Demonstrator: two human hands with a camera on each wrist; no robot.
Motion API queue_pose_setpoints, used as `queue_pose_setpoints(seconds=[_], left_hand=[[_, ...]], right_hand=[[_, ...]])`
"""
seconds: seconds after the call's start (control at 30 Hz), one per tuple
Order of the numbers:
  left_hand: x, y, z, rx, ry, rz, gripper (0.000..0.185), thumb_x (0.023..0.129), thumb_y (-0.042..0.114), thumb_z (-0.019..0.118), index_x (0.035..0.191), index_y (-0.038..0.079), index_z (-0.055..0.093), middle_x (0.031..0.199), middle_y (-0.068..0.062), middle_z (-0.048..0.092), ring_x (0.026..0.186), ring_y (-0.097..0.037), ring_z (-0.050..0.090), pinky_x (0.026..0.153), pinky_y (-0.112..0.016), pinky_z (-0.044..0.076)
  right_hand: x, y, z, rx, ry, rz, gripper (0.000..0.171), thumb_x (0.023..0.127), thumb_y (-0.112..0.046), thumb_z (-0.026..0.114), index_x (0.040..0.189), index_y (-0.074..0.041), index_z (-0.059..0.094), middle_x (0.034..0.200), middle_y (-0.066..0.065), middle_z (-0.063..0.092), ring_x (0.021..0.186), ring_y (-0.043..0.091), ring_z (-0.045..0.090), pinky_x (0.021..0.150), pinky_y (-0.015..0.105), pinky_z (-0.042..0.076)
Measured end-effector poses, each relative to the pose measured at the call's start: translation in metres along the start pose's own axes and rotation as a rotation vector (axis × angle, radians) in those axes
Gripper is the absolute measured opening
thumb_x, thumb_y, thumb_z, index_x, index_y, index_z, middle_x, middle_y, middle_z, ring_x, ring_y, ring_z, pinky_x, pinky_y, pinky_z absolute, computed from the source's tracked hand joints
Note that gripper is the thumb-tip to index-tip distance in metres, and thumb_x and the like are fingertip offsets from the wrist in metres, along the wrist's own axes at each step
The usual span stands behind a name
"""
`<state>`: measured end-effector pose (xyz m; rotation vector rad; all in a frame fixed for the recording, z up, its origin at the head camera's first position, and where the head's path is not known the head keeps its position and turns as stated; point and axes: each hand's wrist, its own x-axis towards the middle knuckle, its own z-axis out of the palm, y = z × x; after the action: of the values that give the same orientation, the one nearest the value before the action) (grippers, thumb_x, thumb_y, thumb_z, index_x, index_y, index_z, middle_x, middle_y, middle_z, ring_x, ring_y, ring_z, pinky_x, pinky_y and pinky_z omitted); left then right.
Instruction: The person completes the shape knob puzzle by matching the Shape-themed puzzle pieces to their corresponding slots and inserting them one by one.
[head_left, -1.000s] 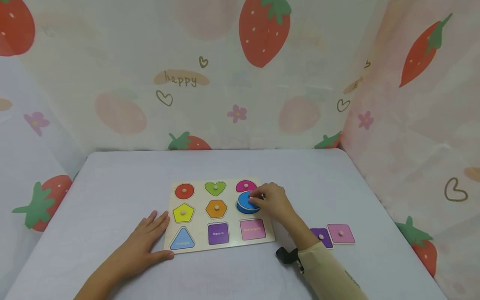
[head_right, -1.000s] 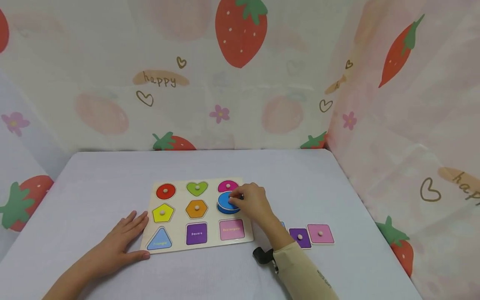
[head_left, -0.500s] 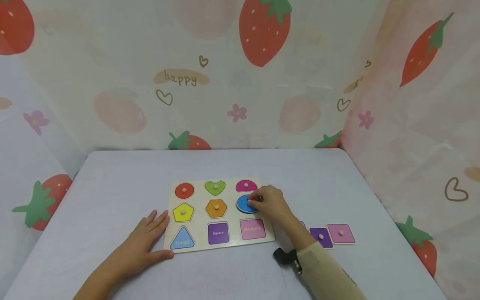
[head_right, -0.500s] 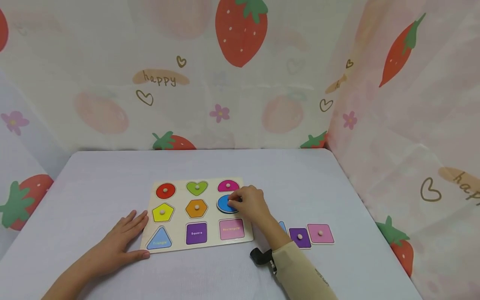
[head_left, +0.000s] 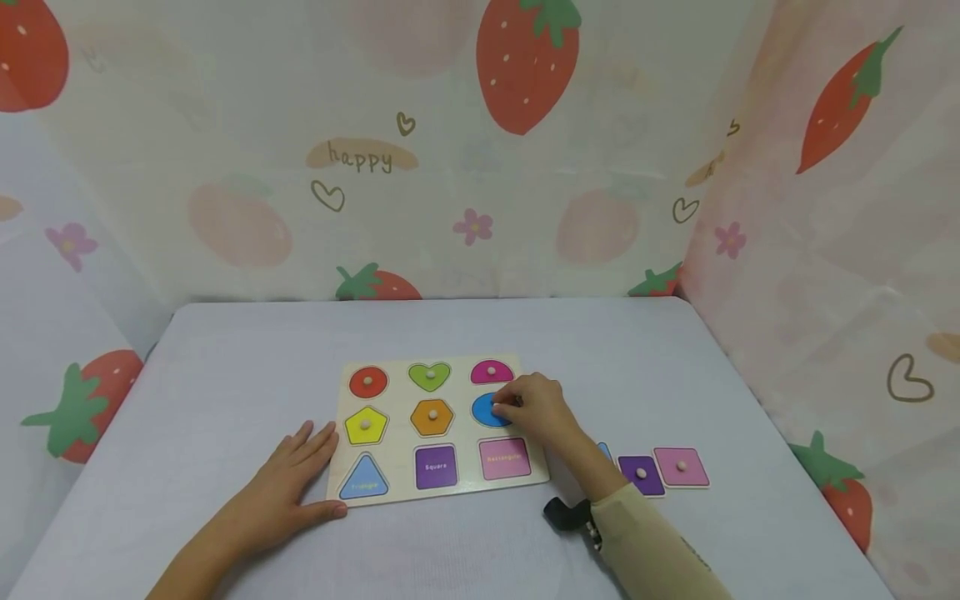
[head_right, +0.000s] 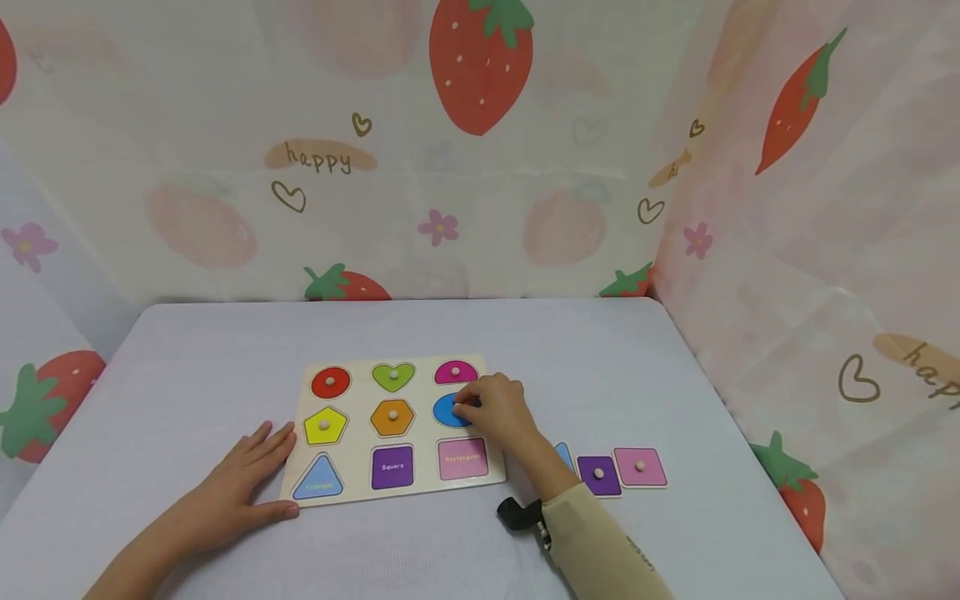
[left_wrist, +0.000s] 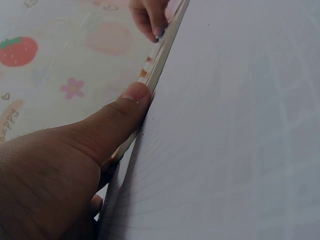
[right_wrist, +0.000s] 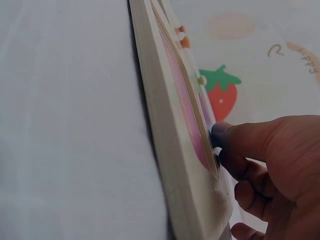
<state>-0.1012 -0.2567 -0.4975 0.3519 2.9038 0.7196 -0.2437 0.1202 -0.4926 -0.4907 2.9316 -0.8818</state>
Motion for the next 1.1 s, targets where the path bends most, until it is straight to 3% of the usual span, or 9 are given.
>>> queue_pose_setpoints(seconds=[0.2, 0.47, 0.6, 0.77, 0.9, 1.1], left_hand=[[-0.001, 0.001, -0.001, -0.003, 0.022, 0.037, 0.108, 0.077, 0.074, 0.072, 0.159, 0.012, 0.038, 0.168, -0.007, 0.030, 0.156, -0.042, 0.015, 0.122, -0.065, 0.019], [0.000, -0.002, 0.001, 0.000, 0.022, 0.023, 0.108, 0.077, 0.074, 0.072, 0.160, 0.014, 0.037, 0.169, -0.005, 0.030, 0.157, -0.040, 0.013, 0.123, -0.065, 0.019], [0.002, -0.003, 0.002, 0.003, 0.009, 0.008, 0.110, 0.076, 0.074, 0.073, 0.160, 0.015, 0.036, 0.169, -0.004, 0.028, 0.158, -0.038, 0.011, 0.124, -0.064, 0.017], [0.002, -0.002, 0.005, -0.004, 0.005, 0.003, 0.110, 0.075, 0.075, 0.072, 0.160, 0.015, 0.036, 0.169, -0.003, 0.028, 0.158, -0.038, 0.010, 0.124, -0.064, 0.016], [0.003, -0.001, 0.004, -0.002, 0.003, -0.006, 0.111, 0.075, 0.077, 0.071, 0.161, 0.017, 0.035, 0.170, -0.003, 0.027, 0.158, -0.038, 0.010, 0.124, -0.064, 0.016], [0.001, -0.002, 0.003, 0.006, 0.002, -0.002, 0.109, 0.076, 0.074, 0.073, 0.161, 0.015, 0.035, 0.170, -0.003, 0.027, 0.158, -0.038, 0.010, 0.125, -0.062, 0.015]], right_hand=[[0.000, -0.001, 0.000, -0.017, 0.008, -0.034, 0.016, 0.090, -0.029, 0.081, 0.103, -0.019, 0.083, 0.091, -0.009, 0.075, 0.104, 0.017, 0.062, 0.100, 0.050, 0.044], [-0.003, -0.006, -0.003, -0.035, -0.008, -0.020, 0.018, 0.091, -0.029, 0.080, 0.105, -0.020, 0.082, 0.092, -0.009, 0.075, 0.104, 0.018, 0.063, 0.101, 0.052, 0.044], [0.000, -0.007, -0.008, -0.053, -0.048, -0.013, 0.019, 0.091, -0.029, 0.080, 0.109, -0.021, 0.081, 0.090, -0.011, 0.073, 0.100, 0.016, 0.060, 0.097, 0.044, 0.049], [-0.004, -0.007, -0.015, -0.023, -0.117, 0.015, 0.027, 0.089, -0.026, 0.081, 0.116, -0.022, 0.078, 0.092, -0.009, 0.068, 0.096, 0.015, 0.056, 0.083, 0.029, 0.056], [-0.006, -0.008, -0.023, -0.013, -0.153, 0.004, 0.035, 0.087, -0.025, 0.083, 0.121, -0.020, 0.076, 0.097, -0.007, 0.070, 0.099, 0.016, 0.057, 0.083, 0.029, 0.057], [-0.016, -0.008, -0.032, -0.027, -0.180, -0.053, 0.040, 0.086, -0.027, 0.084, 0.125, -0.019, 0.075, 0.106, -0.006, 0.072, 0.108, 0.017, 0.057, 0.094, 0.036, 0.054]])
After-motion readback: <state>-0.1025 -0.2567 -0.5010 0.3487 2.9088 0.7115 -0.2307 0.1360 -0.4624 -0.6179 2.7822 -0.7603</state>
